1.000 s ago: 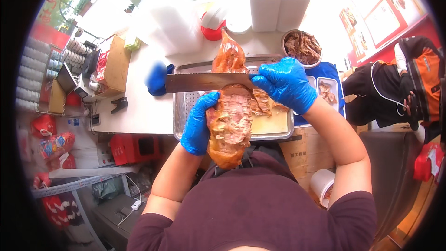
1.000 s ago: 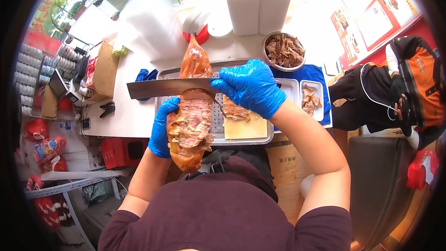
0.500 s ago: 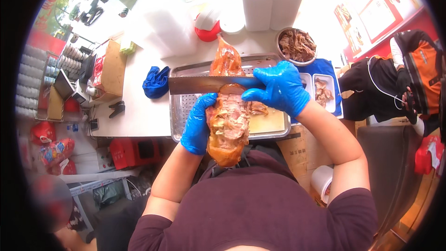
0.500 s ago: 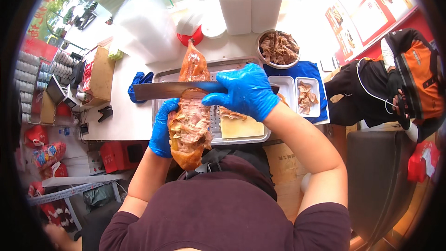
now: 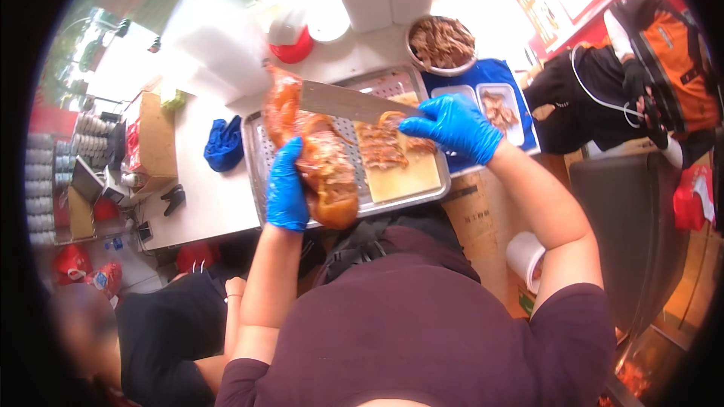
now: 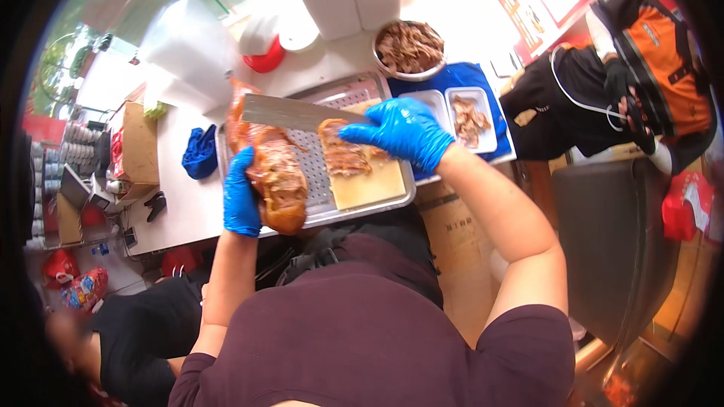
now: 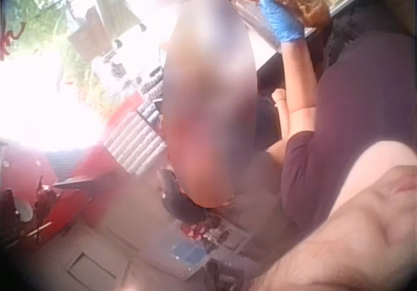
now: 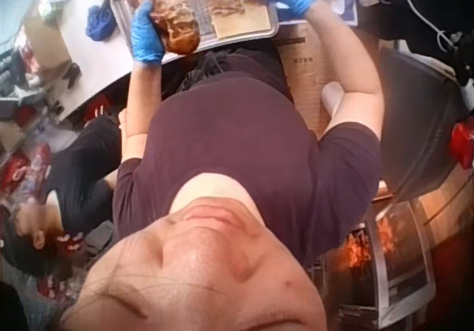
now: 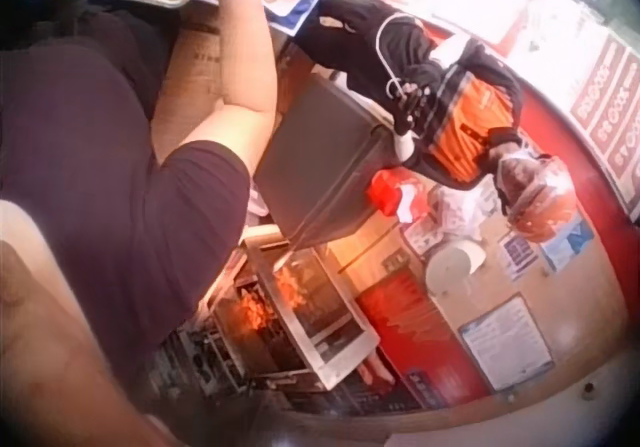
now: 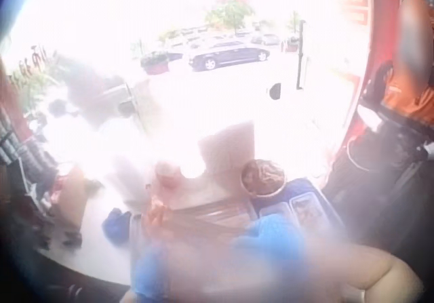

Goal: The person carves a whole roasted duck using a large cleaver, slicing thin pieces of meat and skin from the carcass and placing them onto a metal tray. The person wears blue gloves and works at a food stall counter with containers and other food items nearby.

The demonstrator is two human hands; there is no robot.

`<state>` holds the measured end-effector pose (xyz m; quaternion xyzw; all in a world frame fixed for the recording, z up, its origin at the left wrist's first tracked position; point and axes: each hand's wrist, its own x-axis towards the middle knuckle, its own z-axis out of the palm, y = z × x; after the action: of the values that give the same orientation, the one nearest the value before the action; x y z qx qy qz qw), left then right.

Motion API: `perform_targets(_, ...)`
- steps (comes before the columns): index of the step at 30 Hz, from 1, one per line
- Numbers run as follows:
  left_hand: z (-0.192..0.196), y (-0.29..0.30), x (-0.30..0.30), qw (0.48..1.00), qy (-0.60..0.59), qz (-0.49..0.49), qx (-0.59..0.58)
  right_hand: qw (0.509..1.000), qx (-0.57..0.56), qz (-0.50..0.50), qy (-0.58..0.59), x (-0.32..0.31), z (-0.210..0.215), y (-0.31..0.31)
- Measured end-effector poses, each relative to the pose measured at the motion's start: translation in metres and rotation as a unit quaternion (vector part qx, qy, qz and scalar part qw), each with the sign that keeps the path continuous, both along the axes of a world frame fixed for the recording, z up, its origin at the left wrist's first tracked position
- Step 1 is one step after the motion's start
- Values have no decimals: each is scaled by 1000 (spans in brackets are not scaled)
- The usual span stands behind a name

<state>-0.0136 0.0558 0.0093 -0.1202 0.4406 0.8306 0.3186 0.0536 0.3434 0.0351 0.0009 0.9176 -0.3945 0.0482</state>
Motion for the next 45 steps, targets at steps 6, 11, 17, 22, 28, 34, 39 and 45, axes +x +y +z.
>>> perform_targets(6, -3, -31, 6, 999, 2, 16, -45, 960, 281, -10, -3, 46, -109, 57)
perform_targets(11, 2, -36, 12, 998, 2, 35, -48, 947, 317, -50, -15, 54, -148, 56)
perform_targets(17, 4, -37, 17, 998, 8, 24, -52, 945, 322, -54, 24, 50, -168, 60)
perform_targets(22, 12, -31, 20, 998, 8, 30, -62, 946, 315, -57, 61, 48, -173, 63)
perform_targets(28, 13, -30, 22, 995, 26, 35, -87, 941, 324, -39, 94, 46, -175, 66)
perform_targets(34, 15, -26, 23, 996, 22, 28, -84, 940, 324, -54, 95, 47, -177, 64)
perform_targets(39, 16, -23, 24, 996, 21, 24, -85, 944, 318, -68, 63, 47, -175, 62)
perform_targets(45, 7, -23, 20, 995, 24, 34, -91, 937, 294, -71, 177, 44, -182, 66)
